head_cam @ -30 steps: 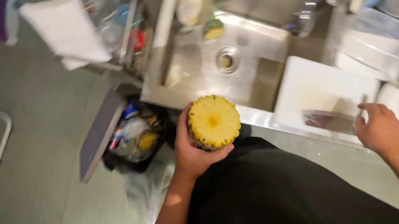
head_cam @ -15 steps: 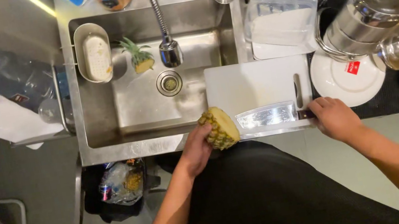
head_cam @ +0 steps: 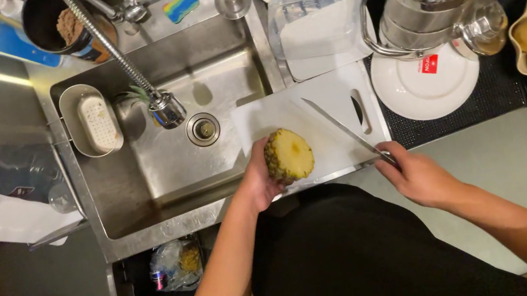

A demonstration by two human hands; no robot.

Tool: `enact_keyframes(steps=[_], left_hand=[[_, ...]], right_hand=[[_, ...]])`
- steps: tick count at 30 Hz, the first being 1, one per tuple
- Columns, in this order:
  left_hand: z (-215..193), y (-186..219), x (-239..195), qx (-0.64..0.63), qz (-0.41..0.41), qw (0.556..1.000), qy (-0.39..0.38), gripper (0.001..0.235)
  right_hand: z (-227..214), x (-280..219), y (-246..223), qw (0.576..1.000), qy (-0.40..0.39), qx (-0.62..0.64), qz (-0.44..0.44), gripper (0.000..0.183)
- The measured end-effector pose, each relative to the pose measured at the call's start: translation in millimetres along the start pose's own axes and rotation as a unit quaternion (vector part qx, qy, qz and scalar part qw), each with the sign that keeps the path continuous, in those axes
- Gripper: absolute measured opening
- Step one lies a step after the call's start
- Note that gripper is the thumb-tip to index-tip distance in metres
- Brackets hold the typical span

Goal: Cutting a whole pineapple into pieces on a cutting board using a knife.

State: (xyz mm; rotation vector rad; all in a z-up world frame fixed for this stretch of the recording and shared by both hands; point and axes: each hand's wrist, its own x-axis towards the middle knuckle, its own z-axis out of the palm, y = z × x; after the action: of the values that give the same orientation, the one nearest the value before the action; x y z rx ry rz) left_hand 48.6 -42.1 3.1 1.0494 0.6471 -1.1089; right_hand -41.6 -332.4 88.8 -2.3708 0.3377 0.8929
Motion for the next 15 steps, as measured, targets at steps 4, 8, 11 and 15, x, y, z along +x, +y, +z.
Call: enact_keyframes(steps=[4, 8, 11, 15], left_hand=[[15.0, 5.3, 11.8, 0.074, -0.026, 0.994, 0.07, 0.076], [31.9, 6.6, -7.9, 0.085, 0.042, 0.989, 0.116, 0.074], [48.7, 5.0, -38.0, 0.135, 0.149, 0.965, 0.169, 0.077], [44.0, -12.7, -41.5, 0.403, 0.35, 0.82, 0.206, 0.114]], right_hand=[[15.3, 1.8, -16.5, 0.998, 0.039, 0.036, -0.042, 0.04], [47.2, 13.4, -11.2, 0.976, 0.114, 0.053, -0.175, 0.037], [49.7, 11.2, -25.2, 0.98, 0.106, 0.043, -0.165, 0.037], [44.2, 7.8, -40.0, 0.994, 0.046, 0.014, -0.096, 0.039]])
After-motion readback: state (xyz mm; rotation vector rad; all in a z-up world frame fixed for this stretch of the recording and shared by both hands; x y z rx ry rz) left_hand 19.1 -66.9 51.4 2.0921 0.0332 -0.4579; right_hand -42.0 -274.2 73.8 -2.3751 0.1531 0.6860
